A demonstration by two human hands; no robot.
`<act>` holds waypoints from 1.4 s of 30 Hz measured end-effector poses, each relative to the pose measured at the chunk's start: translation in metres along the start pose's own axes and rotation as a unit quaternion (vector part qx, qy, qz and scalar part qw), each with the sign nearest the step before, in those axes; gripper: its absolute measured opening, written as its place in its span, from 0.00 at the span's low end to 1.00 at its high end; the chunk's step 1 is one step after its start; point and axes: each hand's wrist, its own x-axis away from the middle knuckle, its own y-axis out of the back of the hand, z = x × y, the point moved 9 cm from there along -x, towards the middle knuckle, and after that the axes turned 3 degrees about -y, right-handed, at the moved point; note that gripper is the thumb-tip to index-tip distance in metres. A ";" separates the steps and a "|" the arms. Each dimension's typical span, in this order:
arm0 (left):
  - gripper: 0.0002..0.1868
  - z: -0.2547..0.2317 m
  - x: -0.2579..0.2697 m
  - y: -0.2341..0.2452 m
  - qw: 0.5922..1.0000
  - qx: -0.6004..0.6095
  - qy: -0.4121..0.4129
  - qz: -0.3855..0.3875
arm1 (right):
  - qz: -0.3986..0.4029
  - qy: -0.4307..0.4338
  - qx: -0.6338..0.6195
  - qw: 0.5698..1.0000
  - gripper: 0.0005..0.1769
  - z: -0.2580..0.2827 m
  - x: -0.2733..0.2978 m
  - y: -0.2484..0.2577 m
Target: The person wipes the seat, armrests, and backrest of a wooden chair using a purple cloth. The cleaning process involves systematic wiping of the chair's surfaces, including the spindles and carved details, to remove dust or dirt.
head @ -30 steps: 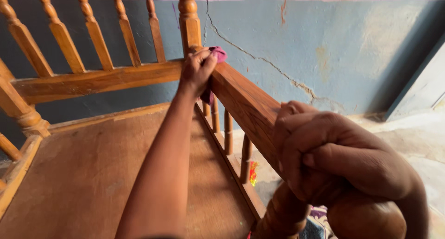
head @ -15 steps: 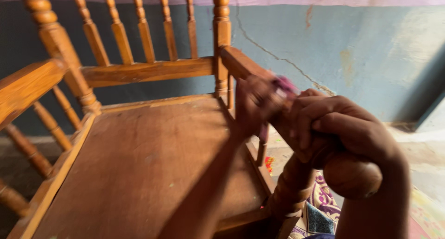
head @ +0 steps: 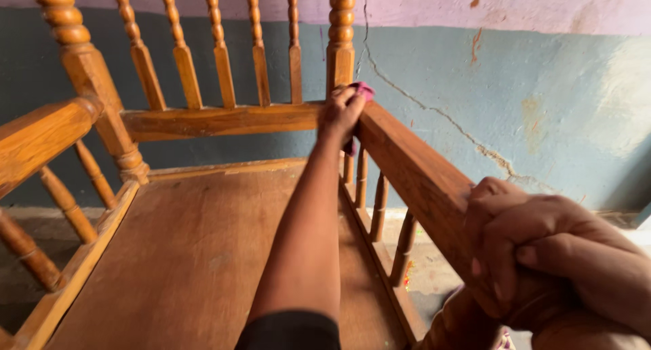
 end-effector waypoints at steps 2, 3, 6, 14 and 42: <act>0.28 0.002 -0.018 -0.002 0.998 -0.069 0.011 0.000 | -0.005 0.011 -0.005 1.000 0.20 0.007 -0.004 0.003; 0.27 0.000 -0.017 -0.002 0.997 -0.082 0.014 0.000 | -0.009 0.009 -0.009 1.000 0.21 0.010 -0.002 0.003; 0.26 -0.016 0.003 -0.005 0.992 -0.100 0.035 0.072 | -0.021 -0.001 -0.025 0.999 0.24 0.019 0.002 -0.004; 0.17 -0.151 0.169 0.028 0.953 0.208 -0.160 0.154 | -0.054 0.013 -0.069 0.996 0.22 0.030 0.025 -0.013; 0.36 -0.196 0.288 0.048 0.896 0.369 -0.229 0.098 | -0.029 -0.318 0.212 0.924 0.55 -0.135 -0.144 0.030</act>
